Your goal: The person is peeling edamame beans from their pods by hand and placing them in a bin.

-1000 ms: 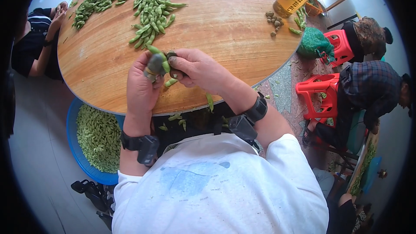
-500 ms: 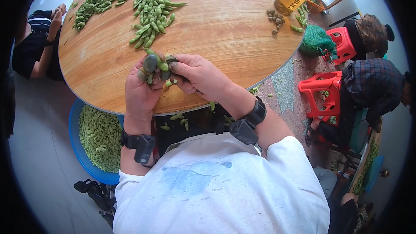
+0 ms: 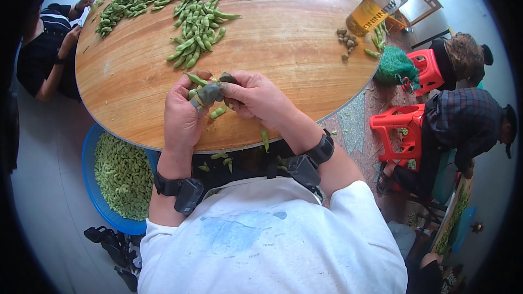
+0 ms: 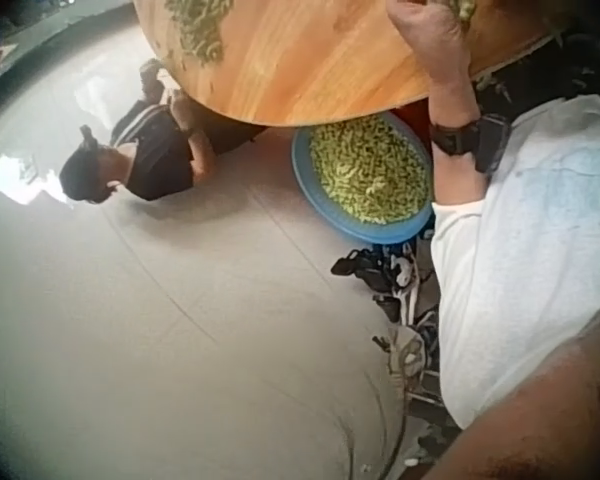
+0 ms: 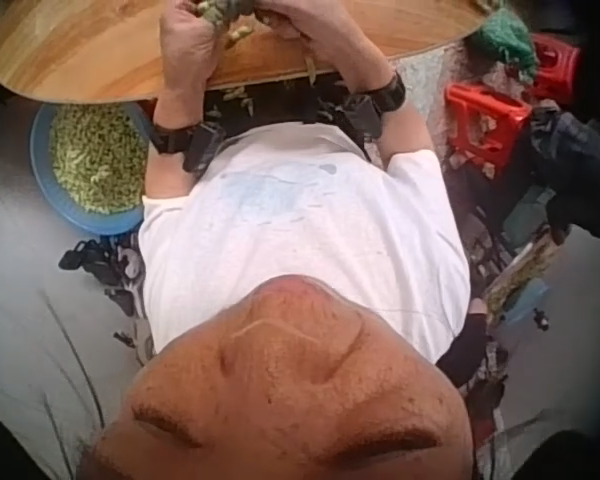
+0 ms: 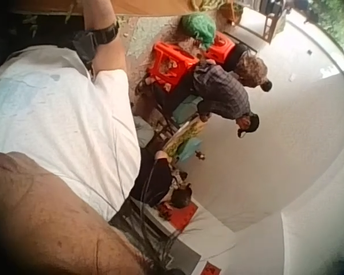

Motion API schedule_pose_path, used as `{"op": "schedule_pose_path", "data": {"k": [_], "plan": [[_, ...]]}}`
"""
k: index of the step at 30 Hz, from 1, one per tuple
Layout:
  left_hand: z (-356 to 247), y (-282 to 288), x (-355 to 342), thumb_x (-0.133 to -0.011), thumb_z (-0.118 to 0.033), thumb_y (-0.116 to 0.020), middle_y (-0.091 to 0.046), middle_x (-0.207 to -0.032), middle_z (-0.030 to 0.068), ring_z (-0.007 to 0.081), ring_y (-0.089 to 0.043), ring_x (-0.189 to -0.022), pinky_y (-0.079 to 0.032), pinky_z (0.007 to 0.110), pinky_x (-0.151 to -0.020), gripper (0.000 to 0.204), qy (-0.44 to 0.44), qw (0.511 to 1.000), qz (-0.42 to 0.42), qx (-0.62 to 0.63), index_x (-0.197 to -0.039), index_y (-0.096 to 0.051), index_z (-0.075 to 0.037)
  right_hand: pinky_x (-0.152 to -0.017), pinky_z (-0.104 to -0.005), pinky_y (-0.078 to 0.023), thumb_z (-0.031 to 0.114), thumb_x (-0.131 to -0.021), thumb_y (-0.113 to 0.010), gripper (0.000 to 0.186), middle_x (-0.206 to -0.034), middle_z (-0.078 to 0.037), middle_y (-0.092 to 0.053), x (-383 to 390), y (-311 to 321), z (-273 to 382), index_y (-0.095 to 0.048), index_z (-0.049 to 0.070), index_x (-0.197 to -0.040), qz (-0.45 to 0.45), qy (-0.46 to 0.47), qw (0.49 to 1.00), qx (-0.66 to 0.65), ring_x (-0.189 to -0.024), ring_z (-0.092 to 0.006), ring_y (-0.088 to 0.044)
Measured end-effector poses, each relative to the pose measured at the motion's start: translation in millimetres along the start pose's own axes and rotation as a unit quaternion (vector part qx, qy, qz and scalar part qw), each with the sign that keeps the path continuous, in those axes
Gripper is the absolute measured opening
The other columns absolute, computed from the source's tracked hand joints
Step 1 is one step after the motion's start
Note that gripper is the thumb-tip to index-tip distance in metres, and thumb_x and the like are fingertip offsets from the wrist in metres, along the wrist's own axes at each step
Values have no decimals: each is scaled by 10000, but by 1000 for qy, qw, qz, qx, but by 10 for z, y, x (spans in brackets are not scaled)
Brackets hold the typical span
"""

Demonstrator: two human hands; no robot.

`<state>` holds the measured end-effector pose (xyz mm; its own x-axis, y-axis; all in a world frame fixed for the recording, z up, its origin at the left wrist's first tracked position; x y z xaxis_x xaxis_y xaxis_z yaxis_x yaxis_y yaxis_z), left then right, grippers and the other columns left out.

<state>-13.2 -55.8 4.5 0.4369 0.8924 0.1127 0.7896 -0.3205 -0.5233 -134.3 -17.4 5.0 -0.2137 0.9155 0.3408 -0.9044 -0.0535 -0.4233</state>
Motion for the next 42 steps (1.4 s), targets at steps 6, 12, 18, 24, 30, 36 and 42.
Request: {"op": "schedule_pose_path", "data": {"k": [6, 12, 18, 24, 30, 36, 42], "plan": [[16, 13, -16, -813, 40, -534, -596, -942, 47, 86, -575, -761, -483, 192, -664, 324, 49, 988, 82, 125, -1135, -527, 14, -366, -153, -227, 199, -903, -541, 141, -635, 26, -465, -16, 28, -68, -563, 64, -870, 41, -64, 988, -135, -427, -12, -336], [49, 6, -37, -828, 33, -499, -613, -912, 40, 70, -556, -768, -461, 178, -655, 336, 20, 999, 44, -5, -1157, -559, 0, -428, -196, -300, 217, -915, -518, 218, -600, 34, -457, -14, 104, 220, -589, 37, -815, -77, 73, 963, 248, -484, -28, -370], [3, -13, -14, -784, 54, -505, -607, -901, 30, 58, -545, -764, -450, 181, -631, 425, -127, 968, -7, -217, -1200, -550, -19, -474, -299, -359, 170, -847, -610, 210, -545, -62, -449, -133, 7, 351, -563, -25, -786, -121, 223, 882, 396, -512, -121, -409], [31, -30, -8, -759, 90, -479, -596, -915, 29, 49, -535, -775, -418, 156, -618, 477, 50, 995, 67, 58, -1218, -538, -27, -485, -321, -382, 122, -833, -605, 172, -583, -129, -492, -35, -20, 395, -522, -23, -787, -95, 288, 831, 466, -505, -153, -434], [48, -44, -11, -760, 104, -446, -548, -828, -7, 48, -497, -736, -399, 159, -626, 517, 43, 994, 95, 15, -1252, -510, -38, -423, -163, -231, 228, -892, -581, 178, -608, 83, -410, -107, 76, 179, -538, 91, -787, -68, 83, 993, 48, -494, 0, -320], [-11, -117, 19, -762, 91, -480, -556, -773, 59, 106, -524, -672, -429, 226, -607, 487, -109, 949, 36, -292, -1228, -530, -40, -394, -174, -236, 188, -874, -593, 135, -609, 58, -445, -171, 170, 119, -540, 80, -812, -53, 87, 995, -6, -469, -8, -347], [-205, -266, 145, -726, 78, -554, -607, -852, 148, 285, -597, -734, -485, 315, -647, 463, -313, 840, -2, -443, -1162, -586, -76, -373, -177, -269, 123, -874, -550, 73, -597, 44, -447, -184, 72, 48, -524, 76, -824, -83, 74, 988, -104, -425, -33, -369]]}}
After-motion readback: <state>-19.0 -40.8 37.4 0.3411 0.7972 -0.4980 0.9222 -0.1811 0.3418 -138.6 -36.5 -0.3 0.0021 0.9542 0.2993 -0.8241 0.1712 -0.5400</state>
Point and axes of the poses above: each hand's wrist, its own x-axis away from the middle knuckle, its own y-axis out of the back of the hand, z = x × y, the point moved 6 cm from there along -x, towards the middle knuckle
